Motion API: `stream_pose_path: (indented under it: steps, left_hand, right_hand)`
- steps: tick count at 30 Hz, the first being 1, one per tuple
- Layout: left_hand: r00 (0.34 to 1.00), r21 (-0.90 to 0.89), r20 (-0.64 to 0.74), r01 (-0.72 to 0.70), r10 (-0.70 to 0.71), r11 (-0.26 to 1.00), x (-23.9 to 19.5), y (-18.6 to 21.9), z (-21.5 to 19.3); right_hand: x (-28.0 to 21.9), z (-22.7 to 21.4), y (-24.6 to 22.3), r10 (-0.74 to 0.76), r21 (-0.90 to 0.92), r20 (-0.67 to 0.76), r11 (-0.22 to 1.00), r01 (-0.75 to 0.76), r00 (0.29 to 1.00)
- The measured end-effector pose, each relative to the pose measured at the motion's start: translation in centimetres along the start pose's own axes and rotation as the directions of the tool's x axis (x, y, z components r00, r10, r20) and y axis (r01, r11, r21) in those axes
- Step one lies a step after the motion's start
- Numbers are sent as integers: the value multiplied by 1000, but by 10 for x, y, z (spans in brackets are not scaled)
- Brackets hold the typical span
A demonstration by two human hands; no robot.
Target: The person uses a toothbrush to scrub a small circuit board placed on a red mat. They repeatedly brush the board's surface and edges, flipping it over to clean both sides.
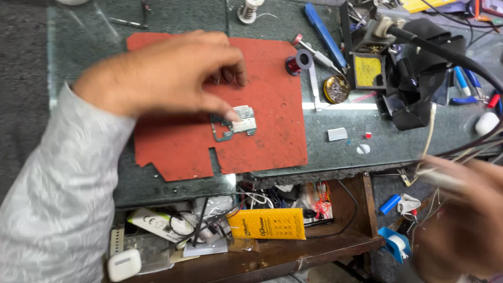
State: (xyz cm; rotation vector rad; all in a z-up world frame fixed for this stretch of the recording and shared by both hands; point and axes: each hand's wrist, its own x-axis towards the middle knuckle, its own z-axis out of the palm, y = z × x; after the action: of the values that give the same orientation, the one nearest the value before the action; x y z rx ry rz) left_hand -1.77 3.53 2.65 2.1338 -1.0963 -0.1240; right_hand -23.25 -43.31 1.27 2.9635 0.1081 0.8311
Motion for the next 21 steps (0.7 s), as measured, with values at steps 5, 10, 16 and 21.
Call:
stream_pose_path:
  steps: [5,10,16,21]
  left_hand:
    - [981,158,-183,101,-72,982,-50,31,24]
    - [972,21,-187,146,-140,989,-64,40,31]
    - [928,-62,-315,187,-197,980,-70,45,40]
    - [925,-63,-319,197,-207,978,-72,42,42]
  right_hand:
    - [112,1,-177,-322,511,99,829,229,942]
    - [149,8,-213,-350,618,193,769,164,917]
    - [135,22,-206,-356,648,187,745,157,916]
    - [140,35,-222,-405,690,173,700,183,898]
